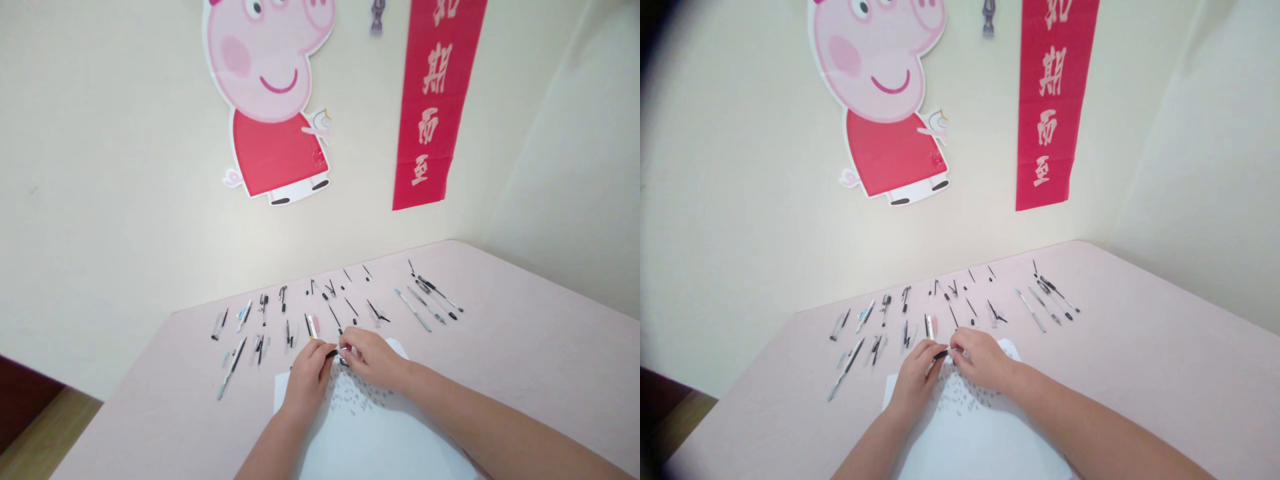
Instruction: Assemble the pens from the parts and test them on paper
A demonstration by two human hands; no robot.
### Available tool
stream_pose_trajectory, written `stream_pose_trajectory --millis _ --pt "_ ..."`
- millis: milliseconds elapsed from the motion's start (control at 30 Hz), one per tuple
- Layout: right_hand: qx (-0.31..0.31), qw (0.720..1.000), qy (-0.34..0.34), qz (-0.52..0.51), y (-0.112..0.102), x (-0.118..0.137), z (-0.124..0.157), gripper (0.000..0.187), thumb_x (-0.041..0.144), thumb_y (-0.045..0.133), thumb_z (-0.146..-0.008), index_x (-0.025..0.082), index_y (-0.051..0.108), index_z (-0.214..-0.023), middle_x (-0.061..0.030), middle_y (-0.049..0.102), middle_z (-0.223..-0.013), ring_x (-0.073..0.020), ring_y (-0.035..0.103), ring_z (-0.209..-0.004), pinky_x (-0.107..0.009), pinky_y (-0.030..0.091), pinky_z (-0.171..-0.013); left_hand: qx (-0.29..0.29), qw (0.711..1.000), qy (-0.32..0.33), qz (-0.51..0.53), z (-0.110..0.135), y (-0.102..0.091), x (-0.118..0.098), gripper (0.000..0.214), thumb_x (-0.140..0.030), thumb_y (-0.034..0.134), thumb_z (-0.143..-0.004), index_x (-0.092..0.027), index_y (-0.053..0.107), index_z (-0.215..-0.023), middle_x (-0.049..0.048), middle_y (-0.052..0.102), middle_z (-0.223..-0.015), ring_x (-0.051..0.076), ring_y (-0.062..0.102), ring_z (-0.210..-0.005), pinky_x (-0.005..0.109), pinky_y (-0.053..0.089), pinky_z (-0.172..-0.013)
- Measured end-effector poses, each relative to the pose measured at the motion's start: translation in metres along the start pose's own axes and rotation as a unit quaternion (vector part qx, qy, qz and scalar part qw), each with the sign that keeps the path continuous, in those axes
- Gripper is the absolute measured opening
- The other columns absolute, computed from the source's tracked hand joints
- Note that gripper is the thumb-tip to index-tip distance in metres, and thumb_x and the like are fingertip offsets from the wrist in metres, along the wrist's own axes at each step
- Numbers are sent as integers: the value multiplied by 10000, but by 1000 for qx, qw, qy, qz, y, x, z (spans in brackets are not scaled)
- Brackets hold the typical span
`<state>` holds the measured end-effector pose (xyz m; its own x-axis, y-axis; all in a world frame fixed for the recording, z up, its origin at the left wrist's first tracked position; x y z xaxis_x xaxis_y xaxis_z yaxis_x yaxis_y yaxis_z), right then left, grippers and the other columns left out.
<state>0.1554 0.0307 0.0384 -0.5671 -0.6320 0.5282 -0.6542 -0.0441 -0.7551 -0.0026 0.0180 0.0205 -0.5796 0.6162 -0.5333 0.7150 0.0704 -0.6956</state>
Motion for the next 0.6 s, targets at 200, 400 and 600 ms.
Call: stream_pose_trajectory --millis 200,400,600 --pt "15 1000 8 6 2 0 -1 179 247 426 -880 168 550 -778 -15 552 -720 -134 488 -676 -241 357 -636 -8 1000 2 -5 0 -2 -1 226 -141 445 -846 -206 576 -1018 57 596 -887 162 579 -818 290 486 -723" --pt "3 1000 14 -12 -1 1 -1 127 218 451 -853 170 553 -795 -11 554 -718 -128 477 -653 -239 356 -621 -6 1000 -6 -3 0 -2 -2 204 -188 451 -857 -205 579 -1015 66 611 -910 173 588 -847 305 487 -750" --pt "-35 991 71 -108 -4 -11 -4 127 242 470 -827 165 548 -762 -25 558 -731 -135 500 -671 -229 377 -591 -18 998 -32 -51 -3 -6 1 219 -301 493 -846 -183 609 -989 88 642 -877 206 613 -829 336 501 -735"
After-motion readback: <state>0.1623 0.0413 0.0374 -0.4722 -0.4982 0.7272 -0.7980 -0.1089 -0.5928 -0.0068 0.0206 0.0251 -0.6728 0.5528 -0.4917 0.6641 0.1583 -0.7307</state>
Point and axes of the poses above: each hand's wrist, its own z-axis away from the middle knuckle, its own y-axis out of the palm, x = y × z, the point moved 3 cm from there along -z, towards the middle knuckle
